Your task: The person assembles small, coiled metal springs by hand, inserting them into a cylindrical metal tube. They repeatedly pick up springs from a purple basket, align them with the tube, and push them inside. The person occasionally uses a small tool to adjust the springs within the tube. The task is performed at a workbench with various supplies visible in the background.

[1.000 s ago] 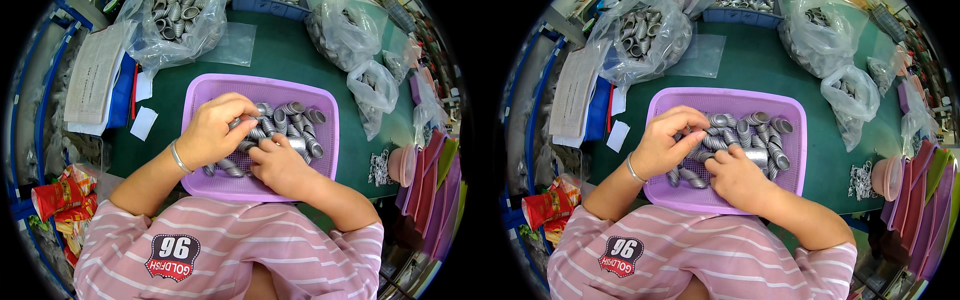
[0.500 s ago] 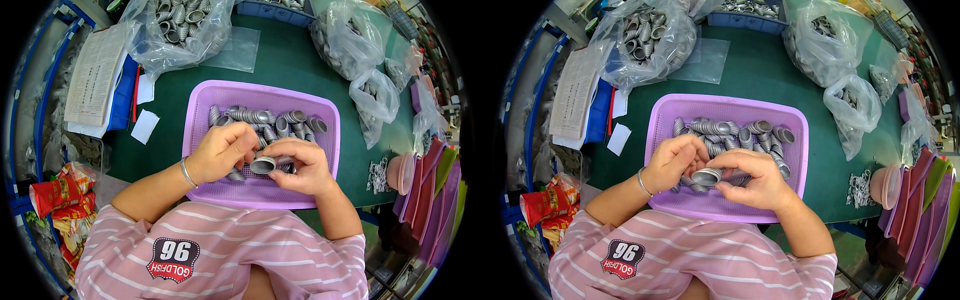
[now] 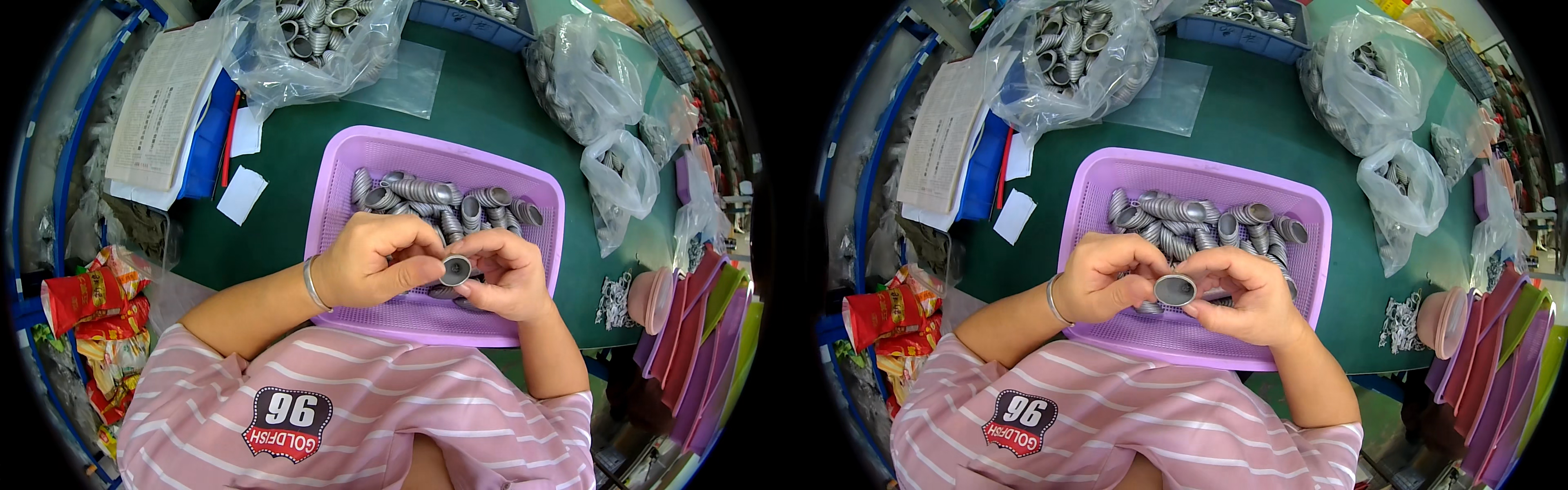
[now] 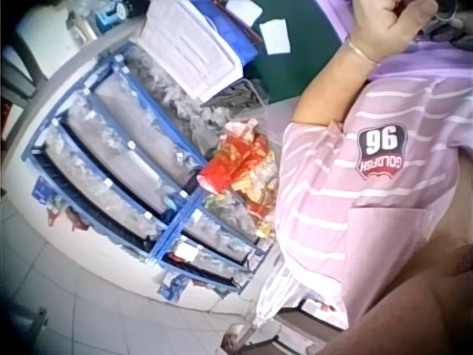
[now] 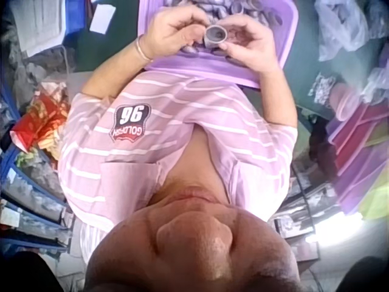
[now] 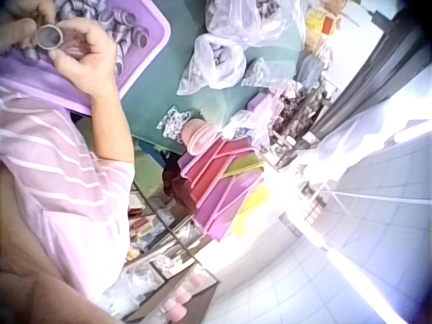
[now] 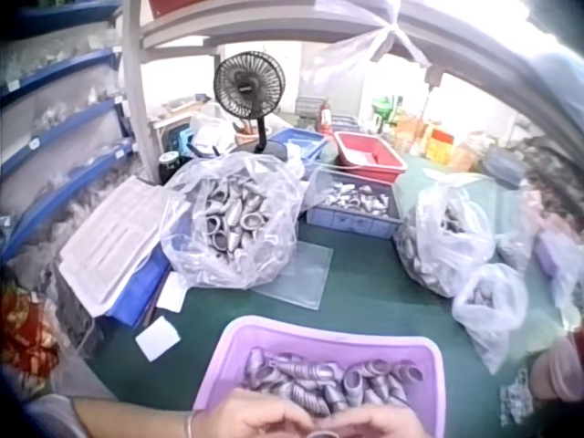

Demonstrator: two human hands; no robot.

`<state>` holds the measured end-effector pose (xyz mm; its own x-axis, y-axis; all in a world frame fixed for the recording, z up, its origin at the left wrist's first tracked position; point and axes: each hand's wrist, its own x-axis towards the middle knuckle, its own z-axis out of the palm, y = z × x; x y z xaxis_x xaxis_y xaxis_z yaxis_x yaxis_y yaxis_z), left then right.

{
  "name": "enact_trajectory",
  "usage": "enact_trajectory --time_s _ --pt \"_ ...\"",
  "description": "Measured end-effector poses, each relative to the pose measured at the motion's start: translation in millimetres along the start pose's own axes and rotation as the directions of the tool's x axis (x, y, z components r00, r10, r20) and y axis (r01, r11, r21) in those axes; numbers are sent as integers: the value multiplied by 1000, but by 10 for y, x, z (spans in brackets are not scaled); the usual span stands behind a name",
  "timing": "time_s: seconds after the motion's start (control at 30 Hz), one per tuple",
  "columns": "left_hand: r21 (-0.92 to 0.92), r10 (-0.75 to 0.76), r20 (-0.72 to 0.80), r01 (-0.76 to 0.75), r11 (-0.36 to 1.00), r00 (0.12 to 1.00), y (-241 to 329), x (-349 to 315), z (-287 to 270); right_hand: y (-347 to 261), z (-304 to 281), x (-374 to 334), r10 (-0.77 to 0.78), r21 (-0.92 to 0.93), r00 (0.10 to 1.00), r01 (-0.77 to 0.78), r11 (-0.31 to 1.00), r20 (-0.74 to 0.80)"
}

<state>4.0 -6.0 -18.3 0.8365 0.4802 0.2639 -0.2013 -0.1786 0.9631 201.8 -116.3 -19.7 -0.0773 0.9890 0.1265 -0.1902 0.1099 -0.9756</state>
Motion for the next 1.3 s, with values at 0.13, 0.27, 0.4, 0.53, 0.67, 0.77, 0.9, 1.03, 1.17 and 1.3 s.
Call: enact_trajectory --time_s 0.13,0.27,0.4,0.53,0.67,0.77,0.9,1.03,1.17,1.3 --pt "67 -92 -2 92 994 996 15 14 19 -44 29 88 -174 -393 984 171 904 30" --pt "53 -105 -66 109 993 992 -15 24 81 4 80 63 -143 -357 982 91 930 -123" --pt "59 -16 -110 22 998 994 -139 6 61 26 37 35 -70 -194 977 29 980 -203" --pt "95 115 -254 -94 991 960 -156 52 122 2 38 37 -73 -213 976 28 977 -208" --pt "140 157 -162 -134 981 974 -97 46 84 31 30 42 -135 -241 979 97 966 -150" --pt "329 334 -71 -294 897 940 -68 84 64 34 40 43 -92 -267 987 54 962 -132" --pt "323 377 -89 -331 886 922 -25 89 146 1 73 59 -63 -342 990 17 940 -125" --pt "323 389 -82 -345 881 918 -5 97 156 39 89 49 -41 -346 990 -9 938 -137" --pt "316 388 -105 -340 886 915 -27 95 164 44 88 48 -28 -376 991 -22 926 -128" --pt "308 360 -123 -309 900 925 -13 88 176 34 91 45 -25 -400 992 -26 916 -123"
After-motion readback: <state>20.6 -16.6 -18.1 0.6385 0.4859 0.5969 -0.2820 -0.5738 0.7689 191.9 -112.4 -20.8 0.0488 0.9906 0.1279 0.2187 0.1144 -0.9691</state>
